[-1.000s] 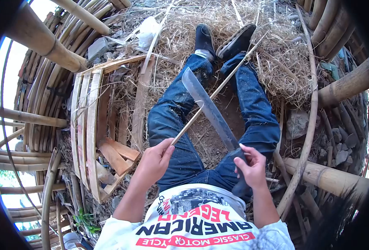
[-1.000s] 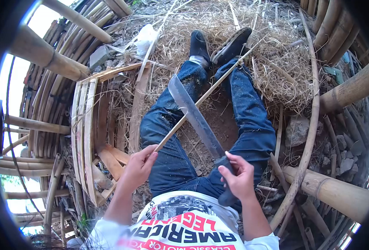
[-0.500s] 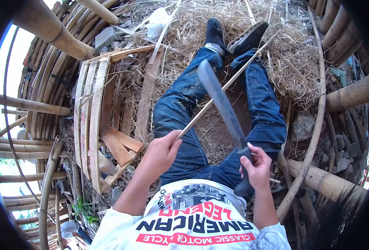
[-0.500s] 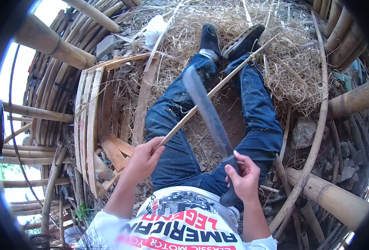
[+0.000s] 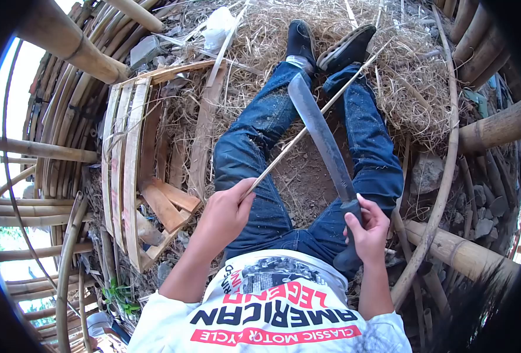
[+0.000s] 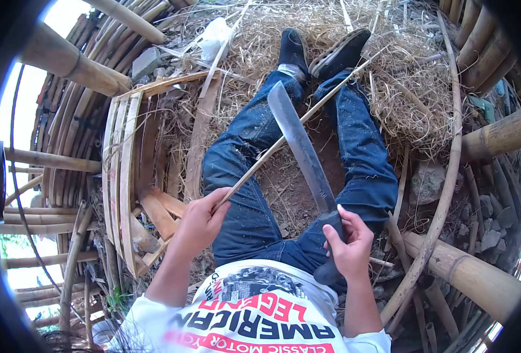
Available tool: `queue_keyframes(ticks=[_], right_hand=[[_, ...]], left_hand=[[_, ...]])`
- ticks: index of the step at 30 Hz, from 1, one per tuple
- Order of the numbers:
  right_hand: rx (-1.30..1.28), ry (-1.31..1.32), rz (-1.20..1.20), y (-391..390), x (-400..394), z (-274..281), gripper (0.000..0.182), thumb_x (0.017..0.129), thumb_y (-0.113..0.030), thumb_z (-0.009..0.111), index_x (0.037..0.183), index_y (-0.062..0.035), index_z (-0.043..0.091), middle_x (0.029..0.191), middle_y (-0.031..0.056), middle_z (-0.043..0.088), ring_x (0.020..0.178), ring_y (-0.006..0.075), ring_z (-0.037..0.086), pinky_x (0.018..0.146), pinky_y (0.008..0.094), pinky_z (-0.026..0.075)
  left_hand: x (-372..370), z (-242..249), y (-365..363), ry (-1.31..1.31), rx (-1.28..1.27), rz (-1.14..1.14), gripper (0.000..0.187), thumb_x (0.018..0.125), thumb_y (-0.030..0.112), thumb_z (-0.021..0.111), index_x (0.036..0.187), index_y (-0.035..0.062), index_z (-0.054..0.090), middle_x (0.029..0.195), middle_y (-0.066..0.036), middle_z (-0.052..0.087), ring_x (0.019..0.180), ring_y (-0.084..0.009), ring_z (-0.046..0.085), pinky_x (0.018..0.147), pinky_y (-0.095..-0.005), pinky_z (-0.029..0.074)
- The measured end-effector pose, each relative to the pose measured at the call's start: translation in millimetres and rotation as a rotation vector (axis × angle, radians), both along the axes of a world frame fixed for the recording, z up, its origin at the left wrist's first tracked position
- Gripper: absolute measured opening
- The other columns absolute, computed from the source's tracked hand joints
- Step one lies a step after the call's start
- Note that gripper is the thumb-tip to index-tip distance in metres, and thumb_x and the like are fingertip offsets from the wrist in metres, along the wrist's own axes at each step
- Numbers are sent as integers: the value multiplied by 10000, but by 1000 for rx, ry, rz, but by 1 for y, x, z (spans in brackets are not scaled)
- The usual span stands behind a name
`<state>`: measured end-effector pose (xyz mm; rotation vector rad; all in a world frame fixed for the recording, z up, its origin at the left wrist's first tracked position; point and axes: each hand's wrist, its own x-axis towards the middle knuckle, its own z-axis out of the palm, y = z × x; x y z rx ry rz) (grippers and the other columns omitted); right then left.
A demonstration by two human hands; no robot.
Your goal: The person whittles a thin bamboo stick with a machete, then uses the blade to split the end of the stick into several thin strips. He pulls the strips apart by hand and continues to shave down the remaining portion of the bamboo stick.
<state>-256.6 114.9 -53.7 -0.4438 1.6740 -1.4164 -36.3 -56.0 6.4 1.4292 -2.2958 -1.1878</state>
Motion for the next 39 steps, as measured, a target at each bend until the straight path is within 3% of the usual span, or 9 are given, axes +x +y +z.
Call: queue_keyframes(ticks=[3, 7, 9, 13, 15, 27, 35, 37, 39], right_hand=[[-24, 18, 95, 8, 17, 9, 417, 840, 33, 666, 1243, 32, 557, 846, 60, 652, 600, 76, 585, 480, 200, 457], [-17, -8, 37, 7, 2, 3, 437, 822, 45, 678, 1241, 43, 553, 859, 73, 655, 603, 75, 588, 499, 208, 468], [-23, 24, 12, 5, 5, -2, 443, 820, 47, 680, 1244, 39, 553, 859, 79, 656, 600, 75, 590, 492, 203, 462], [-77, -18, 118, 14, 18, -2, 442, 829, 39, 674, 1252, 33, 549, 858, 80, 659, 590, 80, 590, 460, 201, 454], [-31, -65, 81, 12, 10, -1, 435, 830, 40, 670, 1248, 31, 551, 855, 82, 657, 577, 81, 585, 450, 205, 455], [-31, -140, 84, 12, 22, 0, 446, 828, 33, 678, 1254, 24, 549, 864, 84, 659, 599, 90, 591, 513, 221, 477], [-9, -127, 52, 10, 20, 1, 450, 825, 55, 667, 1258, 11, 554, 864, 87, 660, 603, 88, 595, 465, 211, 464], [-54, -131, 168, 19, 26, -1, 450, 824, 54, 672, 1255, 23, 549, 867, 87, 661, 614, 88, 596, 487, 221, 474], [-59, -137, 159, 20, 25, -3, 456, 819, 53, 678, 1255, 25, 548, 874, 86, 662, 619, 85, 595, 509, 216, 479]], left_hand=[[0, 3, -1, -82, 32, -5, 247, 916, 111, 549, 1151, 54, 596, 781, -244, 610, 755, -422, 605, 662, -423, 474], [2, 2, -2, -94, 67, 11, 244, 915, 107, 547, 1148, 52, 599, 784, -246, 613, 766, -422, 608, 664, -422, 475], [3, -4, 0, -17, 34, 18, 252, 910, 92, 580, 1156, 40, 608, 648, -124, 529, 571, -154, 487, 572, -302, 424], [7, -8, -3, -7, 25, 11, 241, 908, 89, 581, 1139, 24, 610, 644, -118, 521, 583, -133, 480, 571, -292, 421], [8, -6, -3, -38, 63, 26, 227, 907, 105, 563, 1116, 29, 604, 774, -249, 617, 784, -434, 606, 659, -435, 474], [5, -8, -3, -30, 63, 36, 140, 896, 101, 574, 969, -12, 612, 736, -251, 593, 745, -447, 575, 625, -442, 452], [10, -15, -5, -31, 8, 43, 160, 882, 114, 599, 967, -14, 641, 753, -239, 620, 732, -417, 613, 634, -423, 472], [12, -22, -5, 1, 17, 48, 167, 888, 94, 613, 986, -34, 654, 621, -99, 564, 556, -110, 481, 530, -290, 394], [11, -24, -6, 24, 15, 58, 165, 888, 100, 618, 972, -38, 653, 620, -95, 566, 559, -105, 479, 527, -290, 393]])
